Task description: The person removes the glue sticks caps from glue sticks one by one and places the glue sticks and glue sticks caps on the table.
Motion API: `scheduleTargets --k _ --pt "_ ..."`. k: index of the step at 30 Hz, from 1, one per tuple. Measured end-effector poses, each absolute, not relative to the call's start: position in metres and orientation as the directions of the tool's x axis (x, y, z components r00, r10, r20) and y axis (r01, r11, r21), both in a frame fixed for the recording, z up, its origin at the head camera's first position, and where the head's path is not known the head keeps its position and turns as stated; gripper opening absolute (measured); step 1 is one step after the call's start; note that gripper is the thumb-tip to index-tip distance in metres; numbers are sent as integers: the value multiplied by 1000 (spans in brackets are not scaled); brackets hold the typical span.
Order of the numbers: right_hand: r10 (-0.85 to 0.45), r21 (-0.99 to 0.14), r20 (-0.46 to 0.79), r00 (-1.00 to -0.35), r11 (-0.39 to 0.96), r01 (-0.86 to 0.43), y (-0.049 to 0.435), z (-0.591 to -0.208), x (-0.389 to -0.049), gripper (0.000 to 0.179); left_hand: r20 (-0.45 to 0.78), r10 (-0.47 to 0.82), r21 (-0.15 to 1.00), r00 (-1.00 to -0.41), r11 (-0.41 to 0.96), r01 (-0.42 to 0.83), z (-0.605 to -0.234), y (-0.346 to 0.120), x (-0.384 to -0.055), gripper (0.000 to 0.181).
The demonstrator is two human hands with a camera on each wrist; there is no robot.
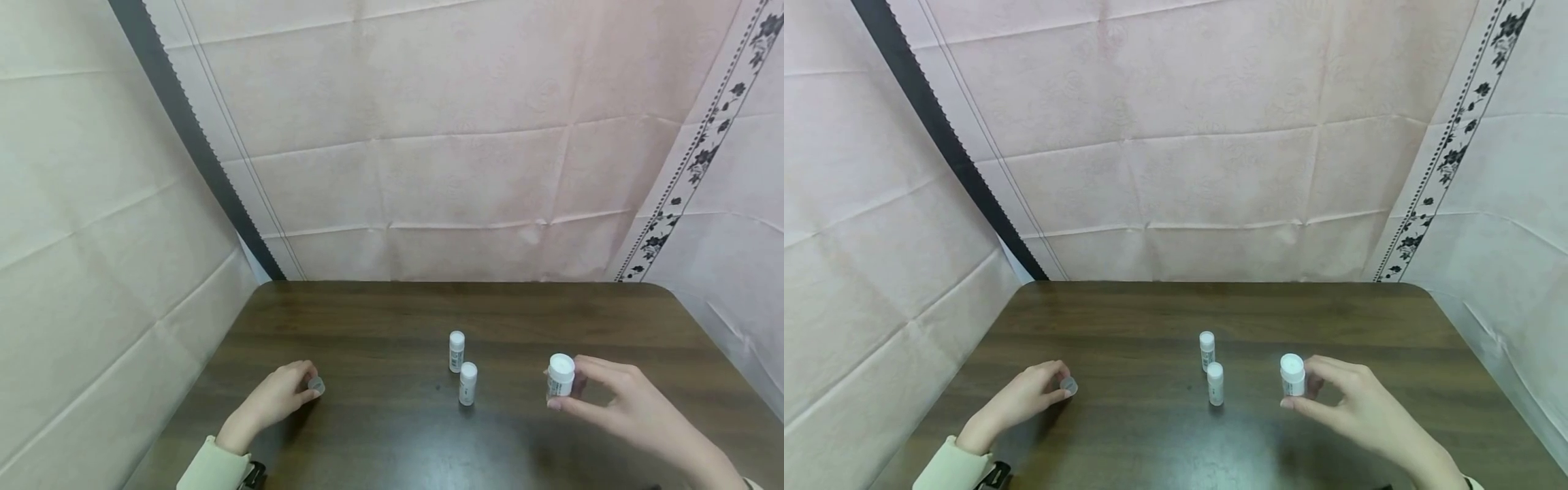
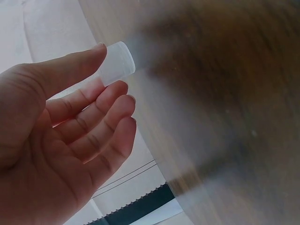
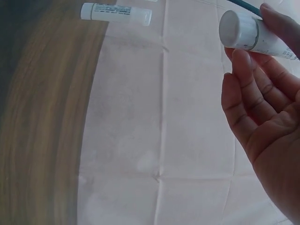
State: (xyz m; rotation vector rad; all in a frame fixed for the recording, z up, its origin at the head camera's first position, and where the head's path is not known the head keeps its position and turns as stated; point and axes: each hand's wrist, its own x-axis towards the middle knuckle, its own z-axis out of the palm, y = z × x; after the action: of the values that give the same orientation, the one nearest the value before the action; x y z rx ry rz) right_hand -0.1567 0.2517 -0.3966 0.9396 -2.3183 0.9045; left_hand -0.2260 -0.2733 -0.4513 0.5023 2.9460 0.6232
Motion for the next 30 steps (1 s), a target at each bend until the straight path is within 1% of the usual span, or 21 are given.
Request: scheduleTargets --k 4,10,14,17,20,22,24,26,30 --pt "-401 -405 624 -671 568 -716 259 -402 -155 51 -32 327 418 -945 863 284 -451 -273 -225 17" --pt "-324 -420 588 -741 660 -622 277 -407 -149 52 -53 295 425 -954 871 246 -449 -270 -226 18" --pt "-250 -473 546 -800 696 -540 294 -415 -146 47 -67 277 426 -958 877 224 -448 -268 -226 18" --pt "-179 -526 471 -864 730 -438 308 -421 -144 39 -71 272 421 -960 880 218 -448 -268 -225 17" --pt "-105 -565 356 -928 767 -303 322 -428 -142 31 -67 269 420 -961 881 217 -449 -269 -225 17" --pt "-62 -569 279 -958 793 -217 330 -433 -141 28 -65 269 422 -961 880 218 -449 -270 -224 17" --pt "-34 -562 205 -978 814 -146 338 -439 -141 31 -64 273 424 -960 878 222 -450 -271 -224 18" --pt "-23 -548 156 -987 830 -106 344 -444 -142 33 -63 279 426 -958 876 227 -451 -272 -224 17" --pt "-13 -532 125 -992 843 -78 352 -453 -143 35 -60 283 423 -957 876 232 -452 -271 -224 17"
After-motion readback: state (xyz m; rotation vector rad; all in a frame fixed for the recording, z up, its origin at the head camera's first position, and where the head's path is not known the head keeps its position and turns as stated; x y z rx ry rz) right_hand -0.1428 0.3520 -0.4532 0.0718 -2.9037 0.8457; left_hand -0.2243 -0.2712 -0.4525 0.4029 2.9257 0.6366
